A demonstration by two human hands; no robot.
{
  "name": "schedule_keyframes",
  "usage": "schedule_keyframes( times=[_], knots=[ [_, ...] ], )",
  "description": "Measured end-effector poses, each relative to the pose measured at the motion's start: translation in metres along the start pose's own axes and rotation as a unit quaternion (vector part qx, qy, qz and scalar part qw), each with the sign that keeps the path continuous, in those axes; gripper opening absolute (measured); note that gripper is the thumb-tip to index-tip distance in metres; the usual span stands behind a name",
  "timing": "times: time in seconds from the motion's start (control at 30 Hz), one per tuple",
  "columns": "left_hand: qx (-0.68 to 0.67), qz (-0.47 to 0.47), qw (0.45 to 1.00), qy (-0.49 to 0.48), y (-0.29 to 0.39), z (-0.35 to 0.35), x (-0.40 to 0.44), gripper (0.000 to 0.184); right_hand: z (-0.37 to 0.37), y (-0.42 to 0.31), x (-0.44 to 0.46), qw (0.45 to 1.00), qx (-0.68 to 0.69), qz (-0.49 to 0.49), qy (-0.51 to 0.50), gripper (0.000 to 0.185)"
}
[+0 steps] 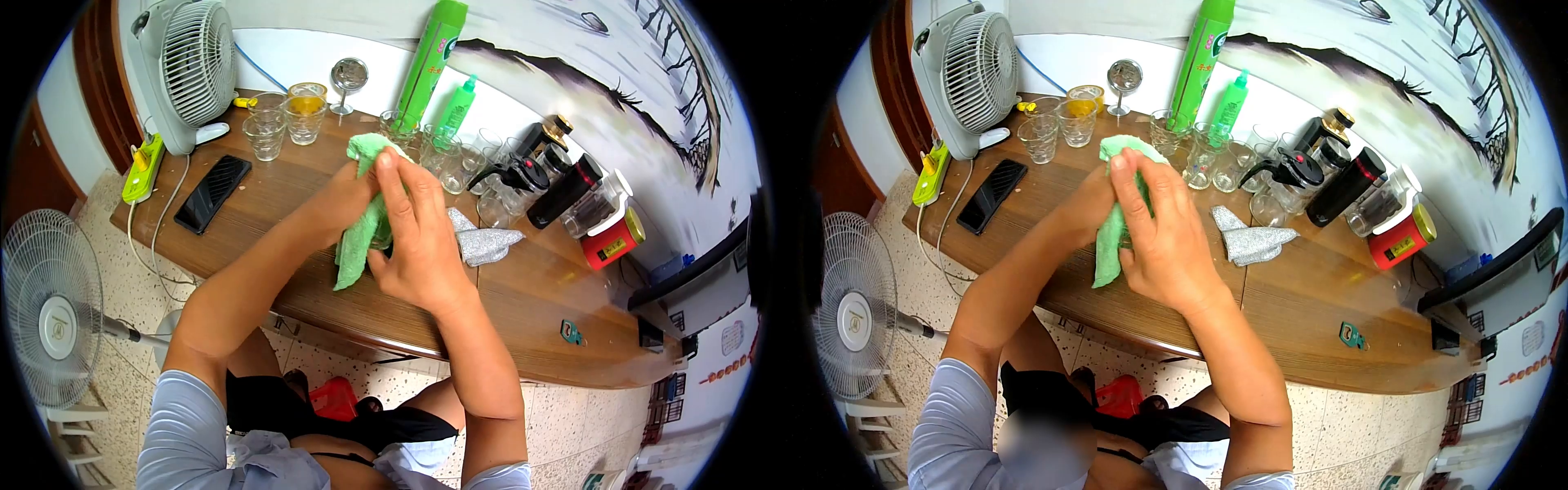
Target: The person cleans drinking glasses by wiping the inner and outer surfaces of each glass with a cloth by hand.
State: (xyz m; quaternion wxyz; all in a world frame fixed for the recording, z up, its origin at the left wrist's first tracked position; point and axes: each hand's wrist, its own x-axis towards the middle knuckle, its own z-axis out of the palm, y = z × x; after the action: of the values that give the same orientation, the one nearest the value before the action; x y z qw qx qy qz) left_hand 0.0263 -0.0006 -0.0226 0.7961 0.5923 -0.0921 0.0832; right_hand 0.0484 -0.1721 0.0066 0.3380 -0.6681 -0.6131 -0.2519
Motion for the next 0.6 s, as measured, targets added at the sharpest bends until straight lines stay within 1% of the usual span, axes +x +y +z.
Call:
schedule_keyframes(
  times=[0.03, 0.07, 0.1, 0.2, 0.3, 0.4, 0.43, 0.53, 0.6],
  knots=[
    [-0.044, -0.012, 0.999, -0.01, -0.001, -0.007, 0.003, 0.061, 0.0, 0.001, 0.001, 1.0, 0.008, -0.015, -0.005, 0.122],
    [-0.087, -0.024, 0.996, -0.02, -0.003, -0.01, 0.004, 0.065, 0.0, 0.001, 0.001, 1.0, 0.012, -0.007, 0.0, 0.122],
    [-0.081, -0.02, 0.996, -0.03, 0.01, 0.001, -0.003, 0.076, -0.002, 0.0, 0.002, 1.0, 0.017, 0.001, 0.005, 0.123],
    [-0.174, -0.054, 0.982, -0.043, 0.02, 0.007, -0.005, 0.083, -0.003, -0.001, 0.002, 1.0, 0.006, 0.022, 0.015, 0.124],
    [-0.201, -0.068, 0.976, -0.05, 0.02, 0.006, -0.004, 0.09, -0.002, -0.001, 0.0, 0.998, -0.007, 0.066, 0.014, 0.121],
    [-0.197, -0.077, 0.976, -0.058, 0.015, 0.002, 0.0, 0.085, 0.001, 0.001, -0.003, 0.994, -0.019, 0.107, 0.012, 0.113],
    [-0.156, -0.072, 0.983, -0.058, 0.013, 0.003, -0.001, 0.083, 0.002, 0.001, -0.004, 0.993, -0.024, 0.117, 0.012, 0.11],
    [-0.045, -0.058, 0.995, -0.065, 0.005, 0.007, -0.006, 0.079, -0.001, 0.006, -0.003, 0.985, -0.028, 0.163, 0.057, 0.103],
    [0.011, -0.054, 0.995, -0.082, -0.005, 0.009, -0.007, 0.08, -0.003, 0.013, -0.004, 0.984, -0.059, 0.149, 0.077, 0.1]
  ],
)
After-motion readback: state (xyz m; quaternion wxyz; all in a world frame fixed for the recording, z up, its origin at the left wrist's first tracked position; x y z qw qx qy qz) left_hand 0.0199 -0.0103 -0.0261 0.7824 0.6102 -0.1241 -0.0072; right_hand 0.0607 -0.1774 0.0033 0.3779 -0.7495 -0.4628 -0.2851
